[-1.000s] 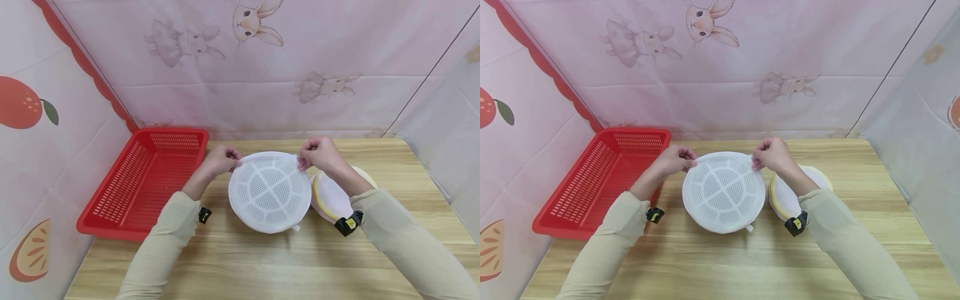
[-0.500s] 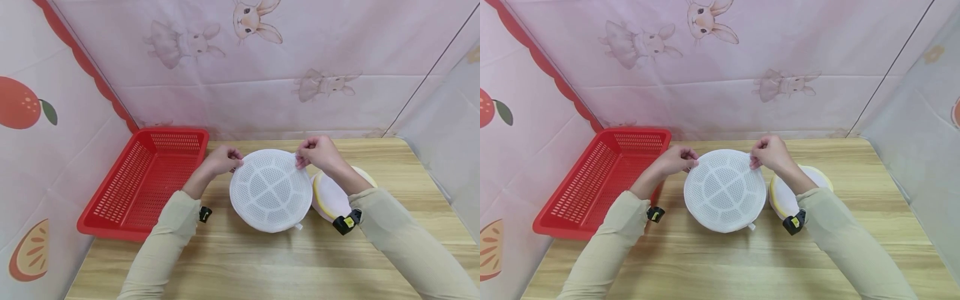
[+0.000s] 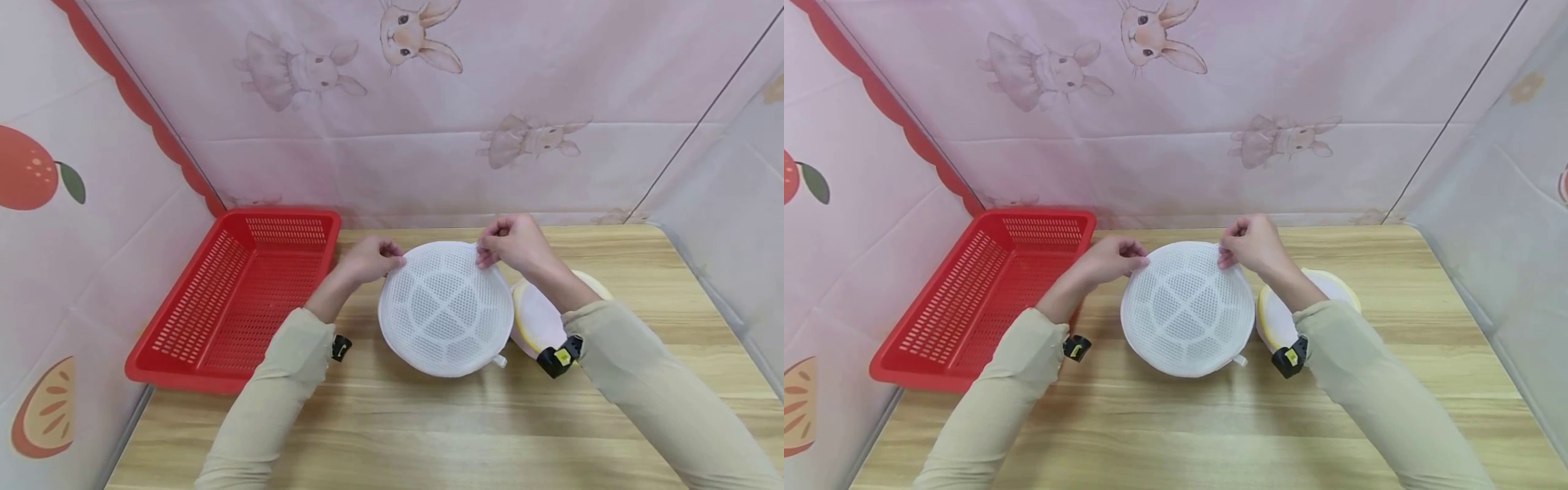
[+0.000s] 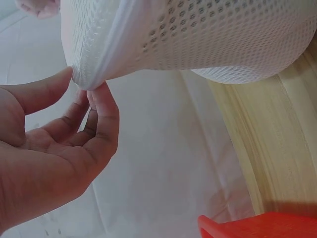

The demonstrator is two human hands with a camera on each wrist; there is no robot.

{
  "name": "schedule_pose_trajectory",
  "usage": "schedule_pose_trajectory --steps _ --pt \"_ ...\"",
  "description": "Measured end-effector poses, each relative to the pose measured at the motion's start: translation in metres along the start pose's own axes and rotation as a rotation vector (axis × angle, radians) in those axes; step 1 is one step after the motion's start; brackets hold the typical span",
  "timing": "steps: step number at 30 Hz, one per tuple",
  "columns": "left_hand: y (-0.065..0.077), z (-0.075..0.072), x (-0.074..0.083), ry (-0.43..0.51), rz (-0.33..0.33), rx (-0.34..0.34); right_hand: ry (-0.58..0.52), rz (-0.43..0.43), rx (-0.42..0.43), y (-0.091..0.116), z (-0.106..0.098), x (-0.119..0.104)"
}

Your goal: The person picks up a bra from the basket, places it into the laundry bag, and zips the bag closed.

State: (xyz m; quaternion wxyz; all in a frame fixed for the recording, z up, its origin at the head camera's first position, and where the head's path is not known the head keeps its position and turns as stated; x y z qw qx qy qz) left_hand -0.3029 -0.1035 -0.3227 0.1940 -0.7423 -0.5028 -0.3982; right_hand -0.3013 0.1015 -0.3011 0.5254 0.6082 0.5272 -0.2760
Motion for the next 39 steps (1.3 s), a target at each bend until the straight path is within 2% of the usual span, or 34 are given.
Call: schedule_pose_trajectory --steps 9,16,20,28,39 --pt "-0.004 0.002 0.007 -0.014 0.033 0.01 0.006 -0.004 0.004 -0.002 0.008 -0.005" --pt "0.001 0.006 0.011 -0.002 0.055 0.007 -0.027 -0.026 -0.016 -0.001 0.016 -0.003" --pt "0.002 0.009 0.012 -0.026 0.073 0.003 -0.036 -0.037 -0.014 0.0 0.019 -0.001" --pt "0.003 0.01 0.012 -0.056 0.116 0.037 -0.026 -0.05 -0.007 0.002 0.021 0.0" --pt "0.003 0.008 0.012 -0.034 0.1 0.082 0.013 -0.027 0.022 0.002 0.018 -0.001"
Point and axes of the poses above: each hand's wrist, its own y-axis away from the middle knuckle, its own z-axis out of the palm, x = y × z, the point moved 8 cm from there along -y, towards the middle knuckle, and after that the axes turned 14 degrees about z, right-handed, at the moved point
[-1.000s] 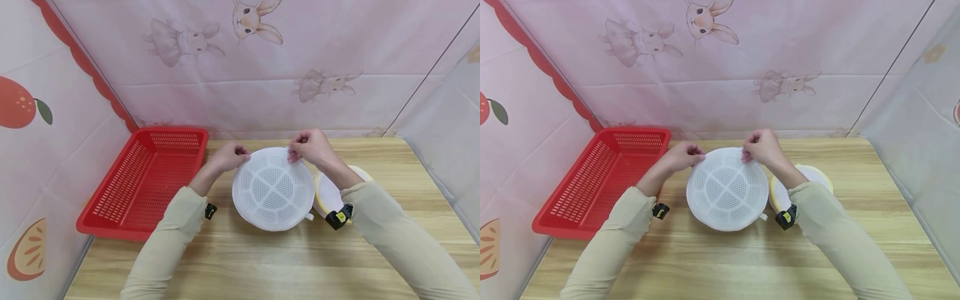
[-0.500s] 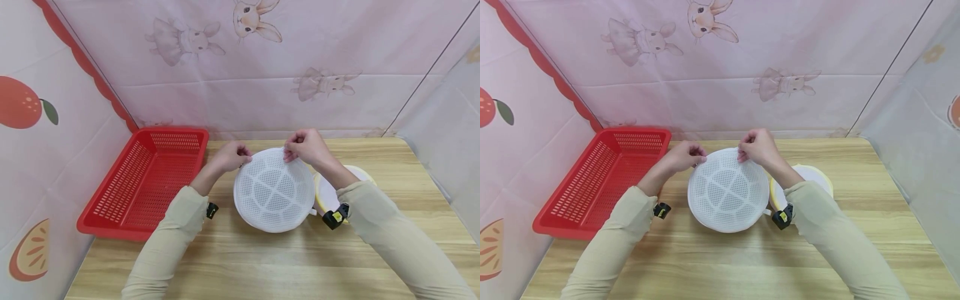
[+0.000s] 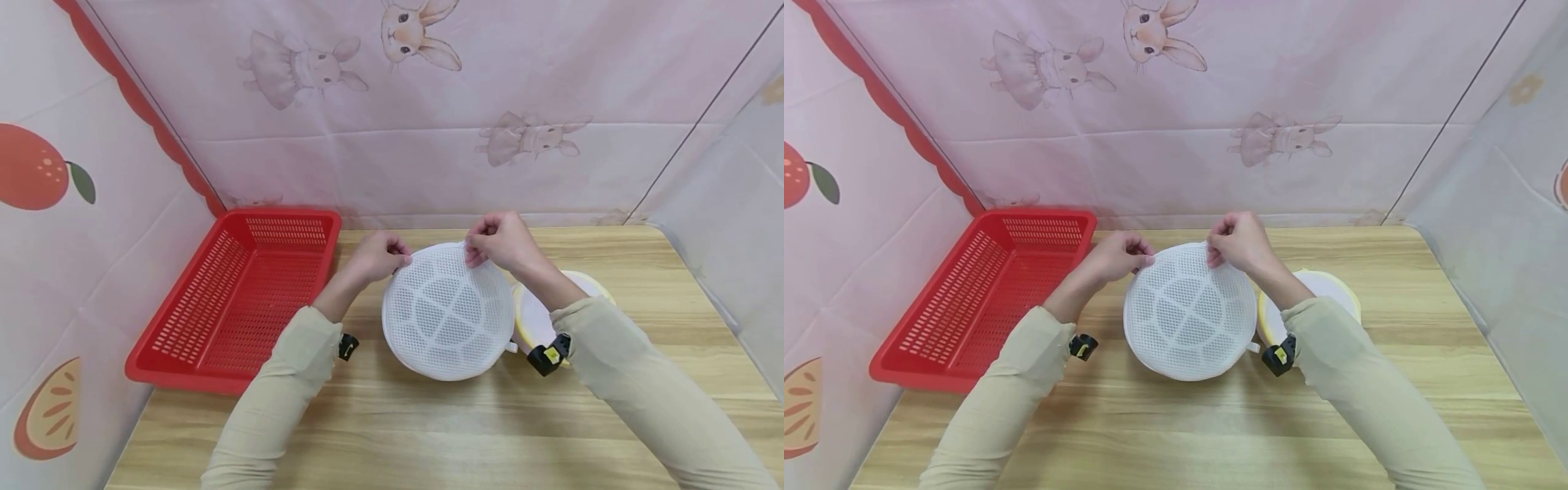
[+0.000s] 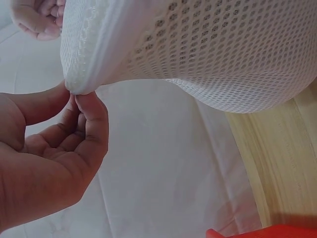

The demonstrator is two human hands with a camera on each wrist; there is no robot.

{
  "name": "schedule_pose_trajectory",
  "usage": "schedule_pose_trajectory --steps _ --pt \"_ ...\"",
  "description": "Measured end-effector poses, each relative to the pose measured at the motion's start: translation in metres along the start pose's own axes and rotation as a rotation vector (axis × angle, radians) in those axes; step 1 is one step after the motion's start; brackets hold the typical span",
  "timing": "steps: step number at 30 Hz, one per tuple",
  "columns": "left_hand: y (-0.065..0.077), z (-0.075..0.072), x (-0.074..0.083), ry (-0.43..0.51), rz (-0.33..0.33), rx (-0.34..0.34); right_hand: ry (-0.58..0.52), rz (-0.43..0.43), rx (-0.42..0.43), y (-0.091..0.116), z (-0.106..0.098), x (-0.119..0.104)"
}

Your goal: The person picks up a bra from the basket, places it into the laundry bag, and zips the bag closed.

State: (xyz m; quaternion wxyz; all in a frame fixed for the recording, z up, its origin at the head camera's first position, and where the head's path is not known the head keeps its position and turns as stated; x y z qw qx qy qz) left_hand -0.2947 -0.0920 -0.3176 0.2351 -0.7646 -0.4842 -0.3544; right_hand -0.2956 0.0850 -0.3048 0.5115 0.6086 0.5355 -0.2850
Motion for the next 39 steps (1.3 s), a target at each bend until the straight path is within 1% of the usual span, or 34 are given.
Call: schedule_pose_trajectory --steps 4,9,15,18,25,35,39 --pt "0.0 0.0 -0.001 0.026 -0.014 0.018 0.032 0.006 0.013 0.0 -0.001 0.001" --pt "0.0 0.001 -0.004 0.04 -0.038 0.032 0.035 0.009 0.016 0.001 -0.002 0.003" --pt "0.0 0.002 -0.005 0.054 -0.041 0.042 0.062 0.005 0.031 0.0 -0.003 0.004" --pt "0.001 0.002 -0.006 0.059 -0.053 0.045 0.079 0.009 0.046 0.001 -0.005 0.006" --pt "0.003 0.0 -0.014 0.069 -0.078 0.059 0.073 0.048 0.05 0.002 -0.012 0.014" --pt "0.005 -0.003 -0.018 0.089 -0.088 0.067 0.057 0.102 0.038 0.001 -0.02 0.028" --pt "0.005 -0.004 -0.019 0.097 -0.093 0.069 0.05 0.109 0.03 0.002 -0.023 0.033"
Point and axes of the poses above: each hand's wrist, its own y-axis away from the middle knuckle, its own z-axis out of the palm, x = y × z, the point moved 8 cm from there along -y, towards the middle knuckle, and after that the axes turned 14 degrees about z, right-handed, at the moved point
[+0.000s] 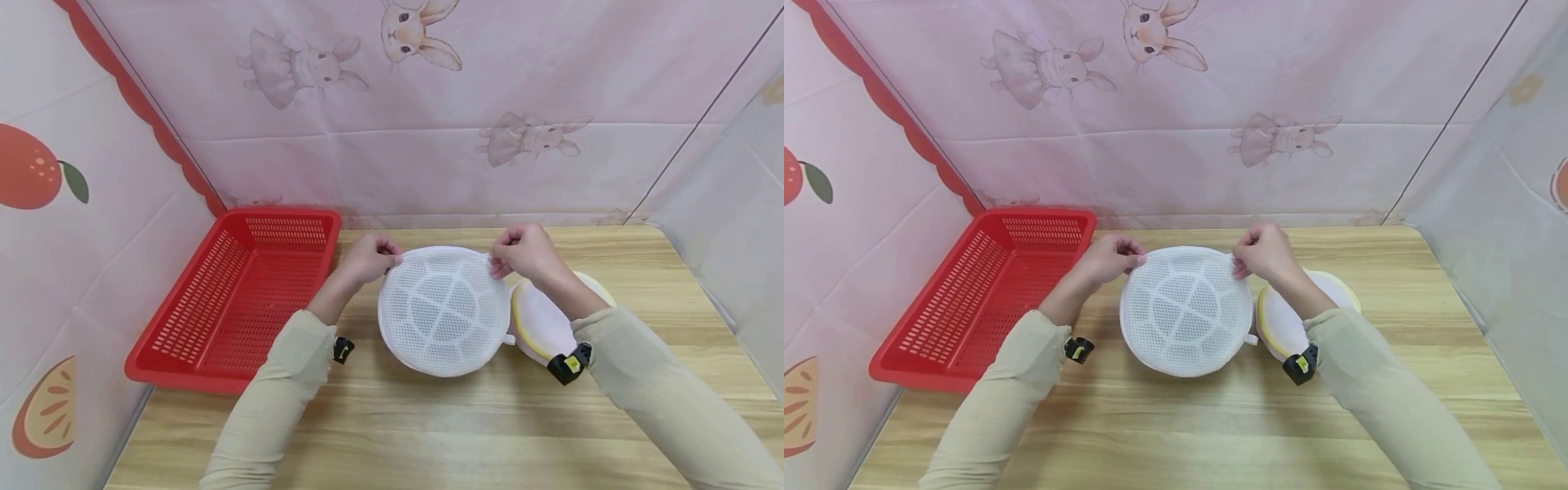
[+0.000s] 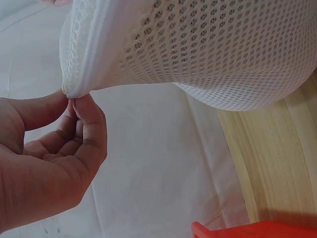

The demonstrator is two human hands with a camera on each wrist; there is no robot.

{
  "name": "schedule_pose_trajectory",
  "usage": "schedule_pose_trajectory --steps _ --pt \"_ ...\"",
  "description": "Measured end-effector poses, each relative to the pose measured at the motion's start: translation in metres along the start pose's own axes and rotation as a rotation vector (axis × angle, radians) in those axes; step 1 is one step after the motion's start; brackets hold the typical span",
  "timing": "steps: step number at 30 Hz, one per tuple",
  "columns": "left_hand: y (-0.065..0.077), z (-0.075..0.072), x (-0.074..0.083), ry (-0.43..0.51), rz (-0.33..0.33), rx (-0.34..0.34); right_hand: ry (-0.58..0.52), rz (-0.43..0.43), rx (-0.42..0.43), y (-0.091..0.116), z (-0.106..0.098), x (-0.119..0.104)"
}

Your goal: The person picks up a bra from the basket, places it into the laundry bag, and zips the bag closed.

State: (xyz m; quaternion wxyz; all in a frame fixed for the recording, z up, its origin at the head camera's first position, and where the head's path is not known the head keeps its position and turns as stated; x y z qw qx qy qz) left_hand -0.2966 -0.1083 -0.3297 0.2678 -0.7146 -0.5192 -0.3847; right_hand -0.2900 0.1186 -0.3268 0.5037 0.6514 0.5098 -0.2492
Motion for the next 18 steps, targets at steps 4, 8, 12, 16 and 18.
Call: schedule_pose_trajectory --steps 4,8,12,16,18 --pt "-0.0003 -0.0005 -0.0006 0.001 -0.007 0.003 -0.002 0.004 -0.009 0.0004 -0.002 0.004" --pt "-0.0003 -0.0002 -0.0008 0.003 -0.011 0.0 -0.009 0.008 -0.017 0.0005 -0.0023 0.0057" --pt "0.0001 -0.0006 -0.0019 0.01 -0.014 -0.014 -0.018 0.012 -0.023 0.0012 -0.0013 0.0054" --pt "-0.0004 0.0 -0.0019 0.032 -0.007 -0.046 -0.022 0.0 -0.023 0.0024 -0.0004 0.0025" --pt "-0.0009 0.001 -0.001 0.052 -0.007 -0.067 -0.023 -0.008 -0.021 0.0029 -0.0004 0.0006"
Point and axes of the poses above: each hand's wrist, its own y-axis away from the middle knuckle, its own z-axis out of the palm, x = y × z, the point moved 8 cm from there along -y, towards the middle knuckle, and after that the axes turned 14 degrees about z, right-handed, at the moved point
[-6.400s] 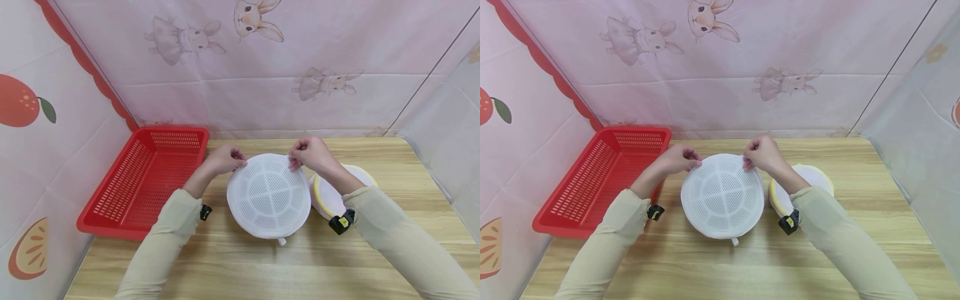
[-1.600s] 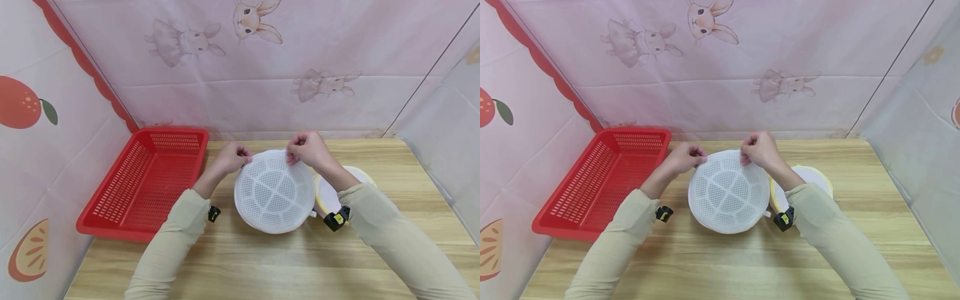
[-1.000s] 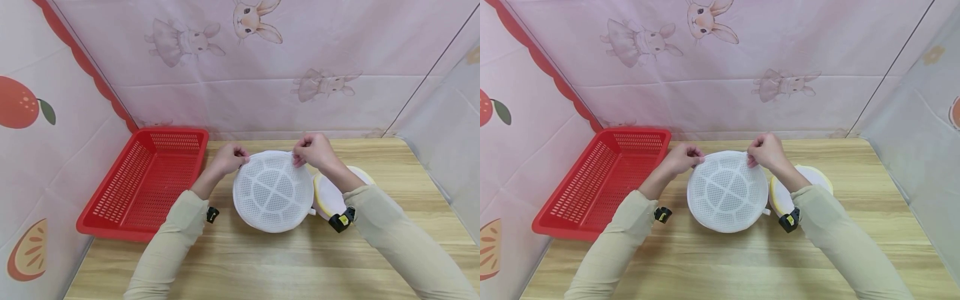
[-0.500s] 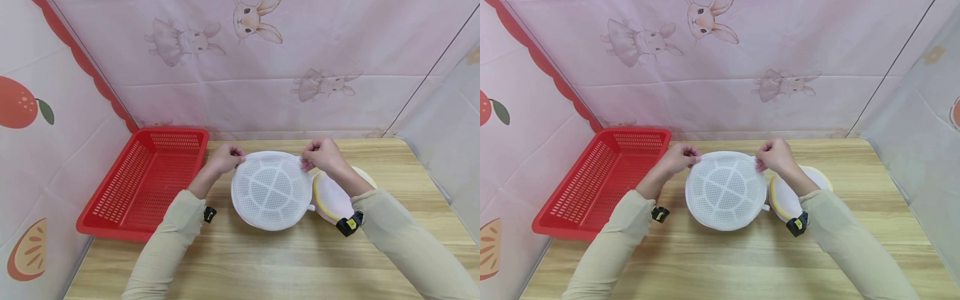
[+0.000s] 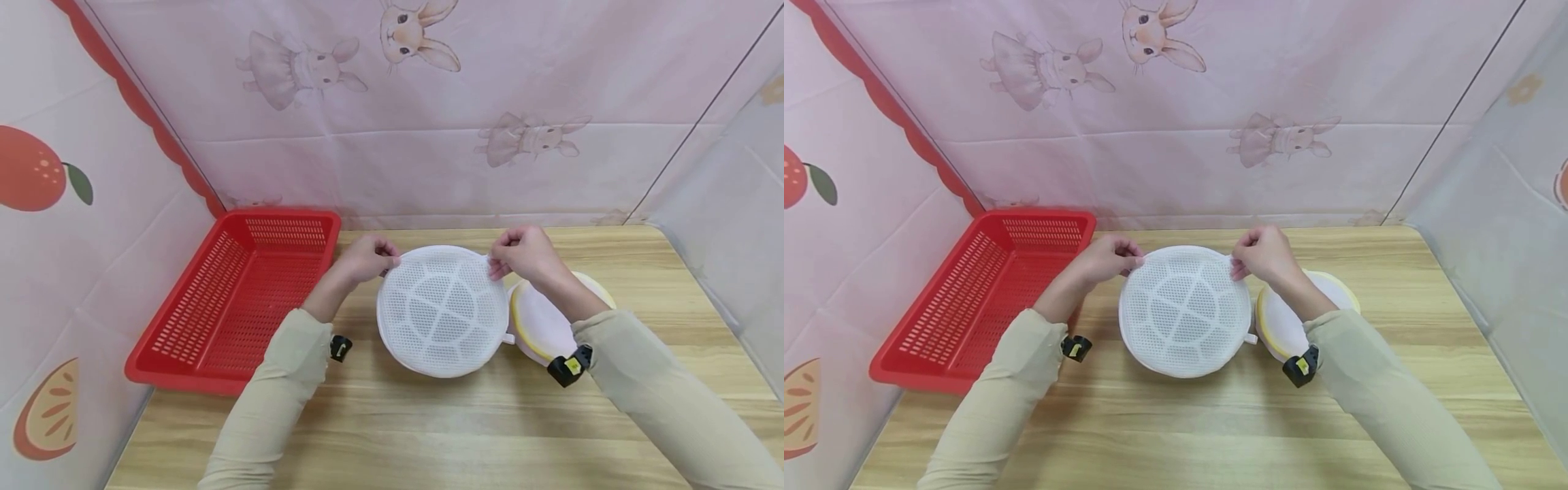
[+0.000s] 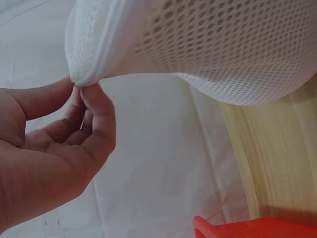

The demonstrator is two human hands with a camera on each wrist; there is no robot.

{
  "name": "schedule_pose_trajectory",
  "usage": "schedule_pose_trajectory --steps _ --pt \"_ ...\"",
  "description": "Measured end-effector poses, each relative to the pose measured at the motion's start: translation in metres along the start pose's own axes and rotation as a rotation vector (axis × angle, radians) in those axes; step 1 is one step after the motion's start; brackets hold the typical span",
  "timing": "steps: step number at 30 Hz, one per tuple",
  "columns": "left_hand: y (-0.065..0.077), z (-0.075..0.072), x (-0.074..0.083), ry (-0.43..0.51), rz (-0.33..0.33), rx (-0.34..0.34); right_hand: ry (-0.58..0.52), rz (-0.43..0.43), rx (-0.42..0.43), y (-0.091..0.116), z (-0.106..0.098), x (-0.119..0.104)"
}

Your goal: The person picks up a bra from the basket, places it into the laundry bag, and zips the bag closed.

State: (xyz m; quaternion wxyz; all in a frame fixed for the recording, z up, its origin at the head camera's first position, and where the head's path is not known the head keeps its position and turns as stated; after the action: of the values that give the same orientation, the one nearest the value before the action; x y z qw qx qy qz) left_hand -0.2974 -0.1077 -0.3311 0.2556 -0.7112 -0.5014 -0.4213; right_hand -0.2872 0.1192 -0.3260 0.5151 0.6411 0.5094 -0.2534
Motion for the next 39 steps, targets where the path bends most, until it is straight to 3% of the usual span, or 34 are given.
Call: schedule_pose_trajectory --steps 5,26,33,39 --pt "-0.001 0.003 0.003 0.029 -0.004 -0.04 -0.007 -0.007 0.008 0.0 -0.001 -0.003" --pt "-0.006 0.014 0.025 -0.069 0.073 -0.09 -0.041 -0.084 -0.022 0.004 0.012 -0.031" --pt "-0.006 0.015 0.025 -0.059 0.07 -0.081 -0.051 -0.117 -0.04 0.002 0.018 -0.034" --pt "-0.005 0.013 0.021 -0.023 0.048 -0.021 -0.048 -0.116 -0.037 0.002 0.019 -0.034"
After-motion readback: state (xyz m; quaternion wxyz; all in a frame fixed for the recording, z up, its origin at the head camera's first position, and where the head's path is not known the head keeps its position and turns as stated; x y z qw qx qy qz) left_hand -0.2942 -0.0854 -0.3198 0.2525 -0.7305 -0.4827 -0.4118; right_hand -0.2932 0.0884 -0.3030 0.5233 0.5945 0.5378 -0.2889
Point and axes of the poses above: each hand's wrist, its own y-axis away from the middle knuckle, its own z-axis out of the palm, x = y × z, the point moved 8 cm from there along -y, towards the middle knuckle, and after that the axes turned 14 degrees about z, right-handed, at the moved point
